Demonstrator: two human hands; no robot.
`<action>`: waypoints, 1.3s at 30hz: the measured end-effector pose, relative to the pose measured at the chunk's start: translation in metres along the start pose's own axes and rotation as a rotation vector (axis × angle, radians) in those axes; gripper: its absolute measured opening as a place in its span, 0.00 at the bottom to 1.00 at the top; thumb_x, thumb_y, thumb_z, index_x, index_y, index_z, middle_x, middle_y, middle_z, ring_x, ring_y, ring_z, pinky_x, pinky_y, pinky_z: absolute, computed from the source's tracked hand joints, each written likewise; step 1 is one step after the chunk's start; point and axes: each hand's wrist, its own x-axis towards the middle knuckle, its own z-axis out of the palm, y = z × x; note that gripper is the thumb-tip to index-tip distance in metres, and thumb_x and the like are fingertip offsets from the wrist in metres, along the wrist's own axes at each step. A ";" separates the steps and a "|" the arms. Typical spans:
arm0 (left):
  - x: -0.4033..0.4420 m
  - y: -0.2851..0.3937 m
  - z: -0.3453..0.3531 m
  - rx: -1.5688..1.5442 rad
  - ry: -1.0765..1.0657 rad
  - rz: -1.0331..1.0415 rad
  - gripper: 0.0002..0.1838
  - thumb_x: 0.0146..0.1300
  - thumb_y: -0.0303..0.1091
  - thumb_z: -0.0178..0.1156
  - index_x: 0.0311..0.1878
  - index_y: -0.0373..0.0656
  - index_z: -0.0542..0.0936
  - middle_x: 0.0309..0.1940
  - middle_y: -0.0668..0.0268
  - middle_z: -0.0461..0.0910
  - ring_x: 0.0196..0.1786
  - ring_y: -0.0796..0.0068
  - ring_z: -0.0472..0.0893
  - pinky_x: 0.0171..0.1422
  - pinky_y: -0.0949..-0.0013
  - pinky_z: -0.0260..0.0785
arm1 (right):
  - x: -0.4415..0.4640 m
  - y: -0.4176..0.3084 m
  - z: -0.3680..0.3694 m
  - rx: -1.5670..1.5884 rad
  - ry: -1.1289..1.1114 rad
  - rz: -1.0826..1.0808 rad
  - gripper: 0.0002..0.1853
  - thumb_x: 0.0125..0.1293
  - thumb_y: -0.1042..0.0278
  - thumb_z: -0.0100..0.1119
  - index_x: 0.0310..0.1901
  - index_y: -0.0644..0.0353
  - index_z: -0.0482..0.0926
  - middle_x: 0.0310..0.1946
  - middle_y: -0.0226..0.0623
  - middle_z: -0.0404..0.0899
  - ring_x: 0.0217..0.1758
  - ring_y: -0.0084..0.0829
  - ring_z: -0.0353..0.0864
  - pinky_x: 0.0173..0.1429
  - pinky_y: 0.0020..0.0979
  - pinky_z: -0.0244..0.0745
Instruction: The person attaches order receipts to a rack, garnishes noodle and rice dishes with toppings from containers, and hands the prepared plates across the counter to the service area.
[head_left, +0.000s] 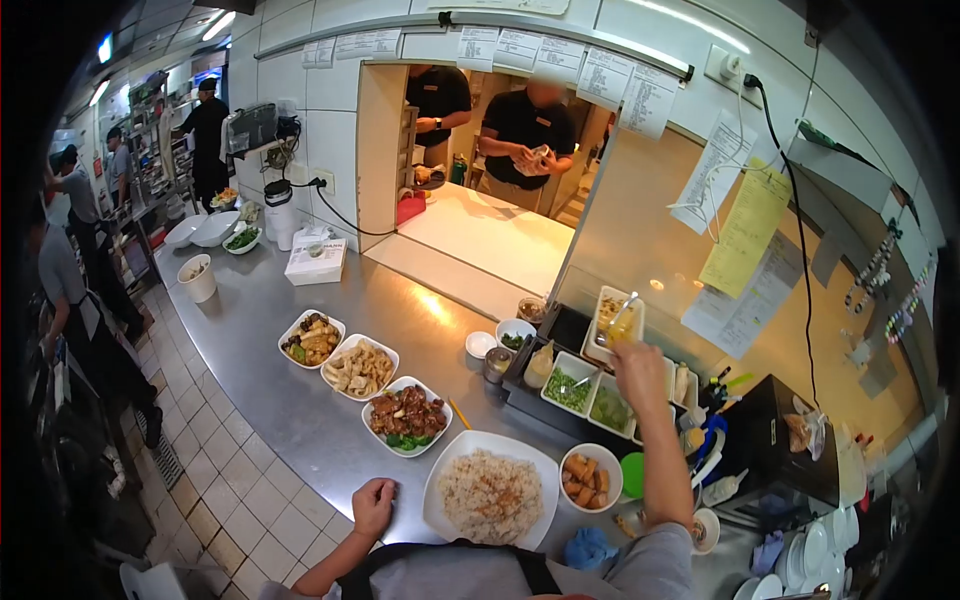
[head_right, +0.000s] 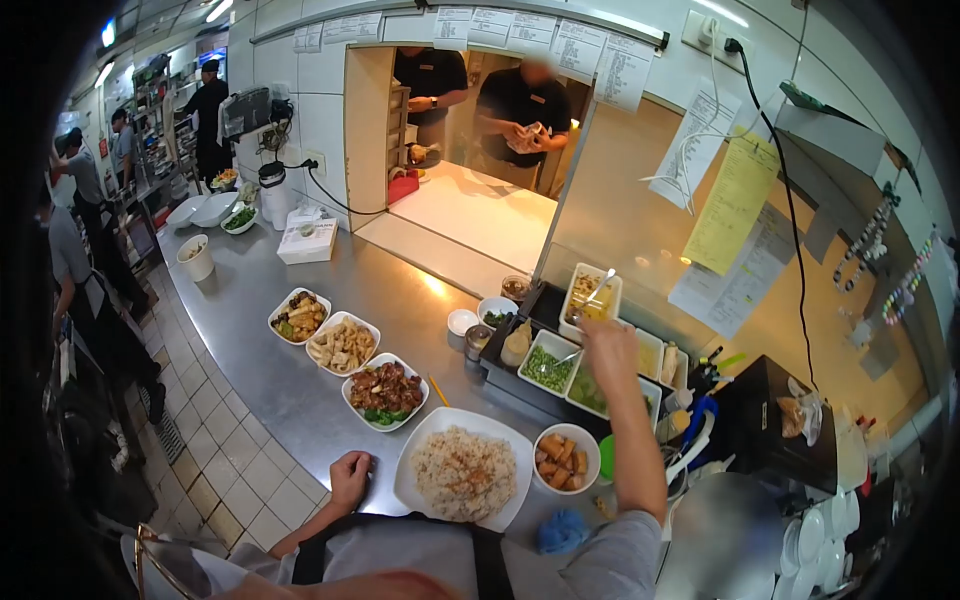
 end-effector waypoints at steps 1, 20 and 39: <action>0.000 -0.003 0.000 -0.002 -0.011 0.002 0.13 0.63 0.36 0.56 0.33 0.36 0.82 0.24 0.60 0.81 0.27 0.71 0.79 0.34 0.70 0.71 | -0.017 -0.012 -0.032 -0.010 -0.024 0.022 0.03 0.53 0.69 0.60 0.29 0.57 0.79 0.26 0.42 0.78 0.34 0.44 0.78 0.39 0.43 0.68; 0.012 0.022 0.000 0.209 -0.449 0.354 0.19 0.67 0.44 0.47 0.30 0.39 0.79 0.28 0.52 0.79 0.33 0.50 0.78 0.38 0.55 0.69 | -0.428 -0.135 -0.151 -0.597 -0.404 1.093 0.05 0.51 0.67 0.63 0.30 0.56 0.81 0.23 0.44 0.80 0.28 0.46 0.81 0.33 0.44 0.75; -0.020 -0.010 -0.002 -0.073 -0.778 -0.141 0.15 0.68 0.40 0.50 0.38 0.41 0.82 0.25 0.67 0.80 0.29 0.78 0.79 0.36 0.74 0.71 | -0.388 -0.114 -0.064 -0.004 -0.143 0.778 0.17 0.53 0.71 0.62 0.46 0.61 0.78 0.51 0.46 0.76 0.54 0.46 0.74 0.57 0.46 0.66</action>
